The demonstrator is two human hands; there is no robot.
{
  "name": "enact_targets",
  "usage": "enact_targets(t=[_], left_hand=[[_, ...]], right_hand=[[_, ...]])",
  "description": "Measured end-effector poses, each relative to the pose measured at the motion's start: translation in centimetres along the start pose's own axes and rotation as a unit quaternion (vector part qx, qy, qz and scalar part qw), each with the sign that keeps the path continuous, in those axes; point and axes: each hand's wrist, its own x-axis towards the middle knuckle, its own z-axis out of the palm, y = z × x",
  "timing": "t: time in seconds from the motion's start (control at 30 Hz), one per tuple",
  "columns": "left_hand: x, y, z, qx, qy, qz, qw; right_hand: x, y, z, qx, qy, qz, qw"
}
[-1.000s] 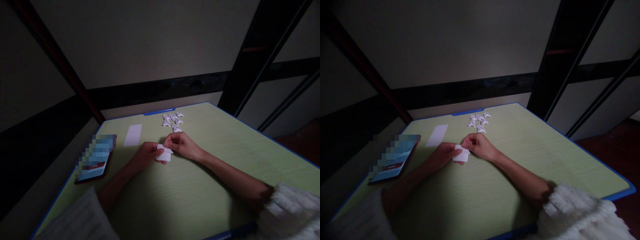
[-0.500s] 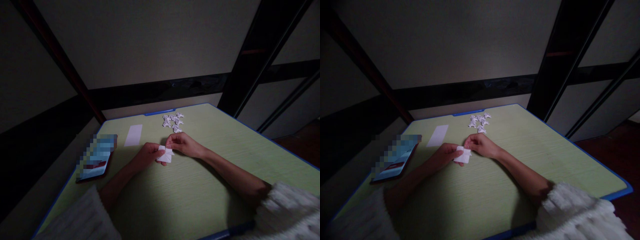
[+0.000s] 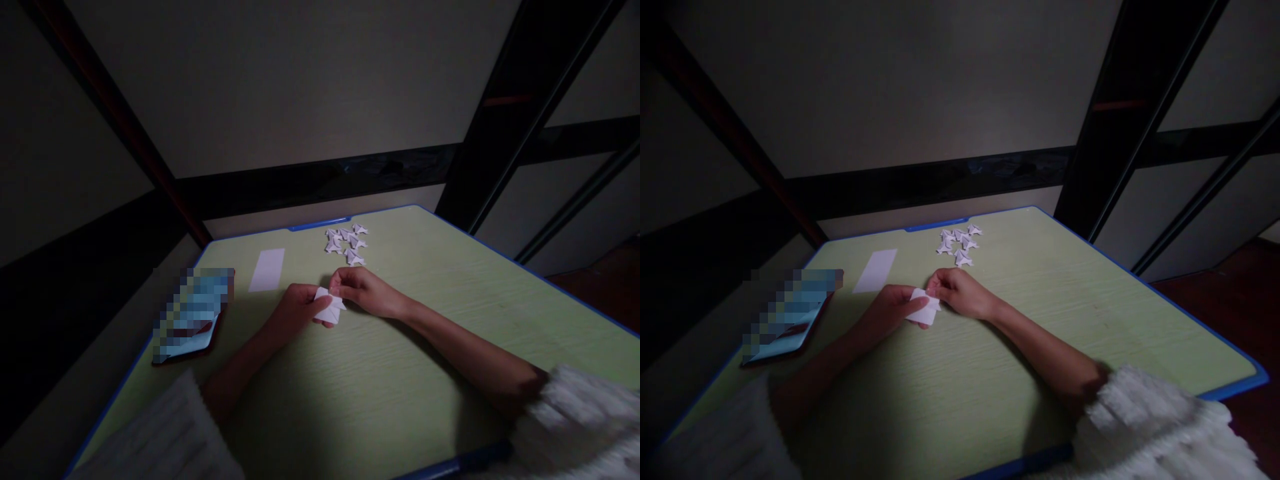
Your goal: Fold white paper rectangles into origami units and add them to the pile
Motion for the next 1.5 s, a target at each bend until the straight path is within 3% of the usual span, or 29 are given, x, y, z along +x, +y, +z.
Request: enact_targets(t=[0.27, 0.43, 0.53, 0.73, 0.87, 0.97, 1.1, 1.33, 1.5], left_hand=[[-0.6, 0.4, -0.3, -0.074, 0.0, 0.009, 0.997], [-0.6, 0.4, -0.3, -0.102, -0.013, 0.017, 0.995], [-0.7, 0.3, -0.4, -0.101, -0.043, 0.028, 0.994], [-1.0, 0.5, -0.5, -0.087, -0.064, 0.026, 0.994], [-1.1, 0.4, -0.2, -0.121, -0.068, 0.045, 0.989], [-1.0, 0.1, 0.1, -0.148, -0.046, 0.062, 0.986], [-0.7, 0.2, 0.2, -0.129, -0.026, 0.071, 0.989], [-0.7, 0.4, 0.1, -0.091, -0.03, 0.06, 0.994], [-0.9, 0.5, 0.1, -0.094, -0.06, 0.036, 0.993]], right_hand=[[0.2, 0.5, 0.2, 0.188, 0.026, 0.015, 0.982], [-0.2, -0.1, 0.2, 0.117, -0.059, 0.014, 0.991], [-0.3, -0.1, 0.4, 0.095, -0.075, -0.001, 0.993], [-0.7, 0.0, 1.0, 0.098, -0.057, -0.01, 0.994], [-0.7, 0.3, 1.6, 0.177, -0.026, -0.018, 0.984], [-0.4, 0.7, 1.9, 0.245, -0.01, -0.023, 0.969], [-0.2, 0.7, 1.8, 0.24, 0.022, -0.051, 0.969], [-0.3, -0.1, 1.3, 0.178, 0.013, -0.026, 0.984], [-0.4, 0.2, 1.3, 0.178, -0.036, -0.016, 0.983]])
